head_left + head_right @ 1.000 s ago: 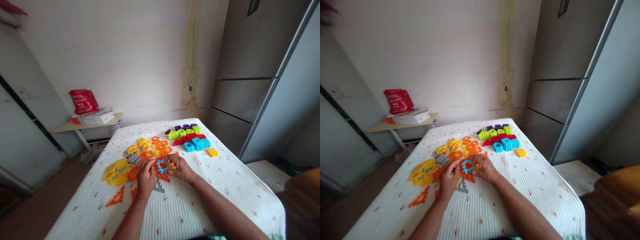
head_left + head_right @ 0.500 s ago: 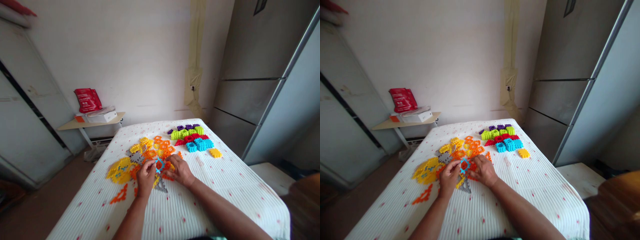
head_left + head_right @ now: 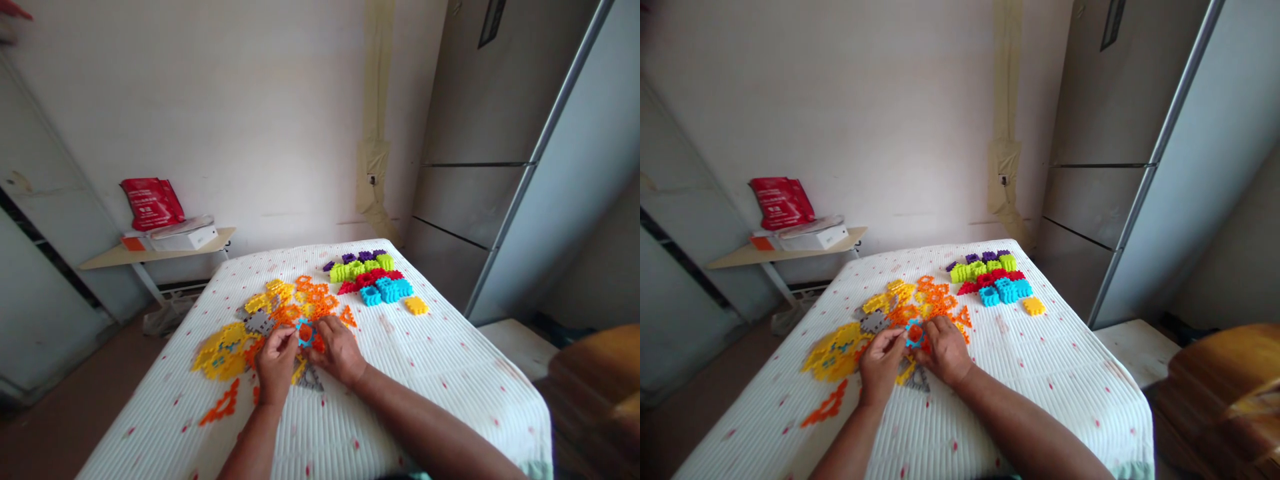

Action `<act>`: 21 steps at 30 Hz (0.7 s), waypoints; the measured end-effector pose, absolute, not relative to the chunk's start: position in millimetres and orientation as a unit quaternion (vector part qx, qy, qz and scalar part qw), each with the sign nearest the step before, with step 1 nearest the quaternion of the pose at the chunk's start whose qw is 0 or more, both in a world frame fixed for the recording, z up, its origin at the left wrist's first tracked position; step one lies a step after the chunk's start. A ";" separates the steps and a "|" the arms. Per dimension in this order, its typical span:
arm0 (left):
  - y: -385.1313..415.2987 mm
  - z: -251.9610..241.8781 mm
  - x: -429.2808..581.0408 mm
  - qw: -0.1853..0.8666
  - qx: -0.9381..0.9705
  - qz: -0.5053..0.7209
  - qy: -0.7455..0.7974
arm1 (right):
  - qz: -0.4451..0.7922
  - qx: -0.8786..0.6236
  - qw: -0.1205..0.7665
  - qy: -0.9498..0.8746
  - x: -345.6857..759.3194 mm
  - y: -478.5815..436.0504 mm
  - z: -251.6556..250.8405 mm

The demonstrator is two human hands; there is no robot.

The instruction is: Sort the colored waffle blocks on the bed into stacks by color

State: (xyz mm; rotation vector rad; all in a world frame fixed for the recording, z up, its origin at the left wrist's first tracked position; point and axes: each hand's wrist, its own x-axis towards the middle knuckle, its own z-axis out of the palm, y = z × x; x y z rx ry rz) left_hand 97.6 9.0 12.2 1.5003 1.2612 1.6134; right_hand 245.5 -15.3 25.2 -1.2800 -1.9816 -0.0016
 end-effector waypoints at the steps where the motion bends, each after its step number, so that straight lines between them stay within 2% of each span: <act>1: 9.1 12.3 97.9 0.302 0.561 0.609 0.472 | -0.006 -0.498 0.385 -0.777 245.8 -15.0 24.9; 13: 7.9 14.9 99.7 0.381 0.531 0.613 0.445 | -0.072 -0.468 0.376 -0.796 257.6 -10.8 29.9; 21: 9.6 11.1 93.6 0.325 0.552 0.612 0.464 | -0.187 -0.709 0.289 -0.615 342.2 8.5 48.5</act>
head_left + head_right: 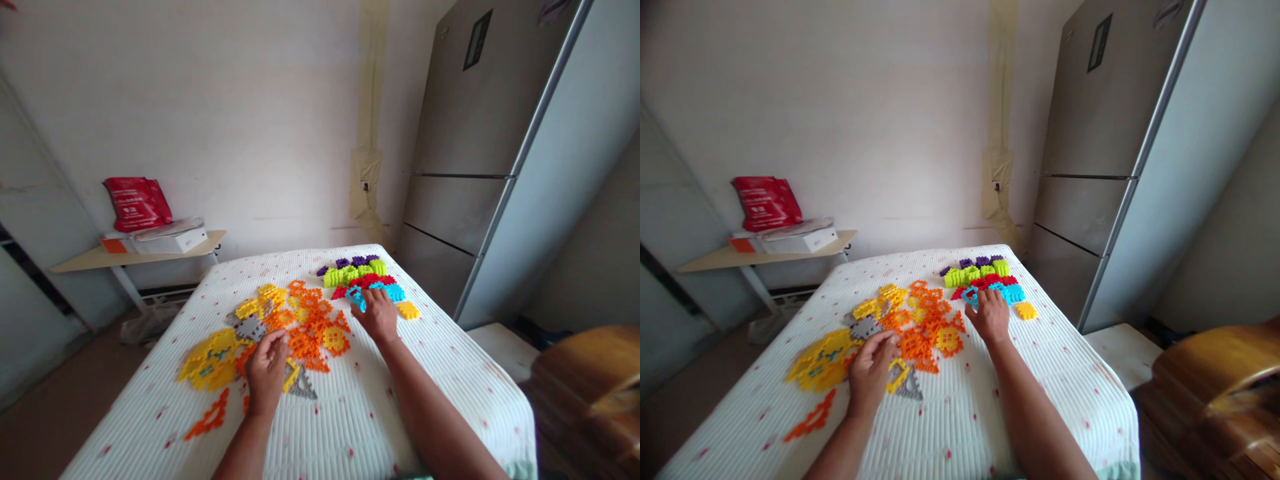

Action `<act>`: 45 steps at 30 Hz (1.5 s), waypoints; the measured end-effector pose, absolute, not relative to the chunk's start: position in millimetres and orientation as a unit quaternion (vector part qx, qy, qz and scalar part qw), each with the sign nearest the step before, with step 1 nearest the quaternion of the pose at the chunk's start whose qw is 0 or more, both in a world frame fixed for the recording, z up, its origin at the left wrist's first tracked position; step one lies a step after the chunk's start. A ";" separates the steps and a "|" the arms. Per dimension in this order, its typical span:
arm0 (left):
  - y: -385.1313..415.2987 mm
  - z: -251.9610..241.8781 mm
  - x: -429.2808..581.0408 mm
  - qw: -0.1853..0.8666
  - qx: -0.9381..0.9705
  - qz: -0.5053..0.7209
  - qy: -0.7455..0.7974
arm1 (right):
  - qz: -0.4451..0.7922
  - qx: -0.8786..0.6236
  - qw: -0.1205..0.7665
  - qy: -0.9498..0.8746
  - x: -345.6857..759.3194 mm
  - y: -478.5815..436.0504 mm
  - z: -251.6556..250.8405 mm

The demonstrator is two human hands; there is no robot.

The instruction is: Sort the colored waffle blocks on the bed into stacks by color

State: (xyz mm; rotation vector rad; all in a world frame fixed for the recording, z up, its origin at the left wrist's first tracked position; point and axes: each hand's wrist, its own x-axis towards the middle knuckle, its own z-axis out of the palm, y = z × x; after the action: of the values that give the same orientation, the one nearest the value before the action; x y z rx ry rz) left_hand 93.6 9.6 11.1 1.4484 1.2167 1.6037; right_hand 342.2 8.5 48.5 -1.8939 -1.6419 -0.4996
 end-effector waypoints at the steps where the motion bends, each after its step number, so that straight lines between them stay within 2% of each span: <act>1: 9.8 10.2 93.1 0.314 0.564 0.606 0.464 | -0.189 -0.731 0.272 -0.597 348.4 9.8 48.1; 12: 12.6 3.7 90.4 0.271 0.600 0.593 0.463 | -0.173 -0.807 0.199 -0.529 347.8 18.7 38.0; 35: 15.1 1.5 88.6 0.250 0.613 0.597 0.453 | -0.173 -0.793 0.187 -0.553 352.8 27.6 31.1; 41: 5.7 13.0 89.8 0.166 0.655 0.587 0.446 | -0.188 -0.777 0.202 -0.566 355.9 27.9 28.8; 45: 7.5 26.2 68.5 0.085 0.660 0.577 0.474 | -0.237 -0.708 0.239 -0.620 352.8 26.0 27.1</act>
State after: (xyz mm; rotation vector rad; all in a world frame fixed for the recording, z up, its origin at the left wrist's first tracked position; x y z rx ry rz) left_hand 68.5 7.5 26.2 1.9685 1.4126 1.7210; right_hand 352.8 26.0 27.1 -1.9402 -1.6988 -0.6504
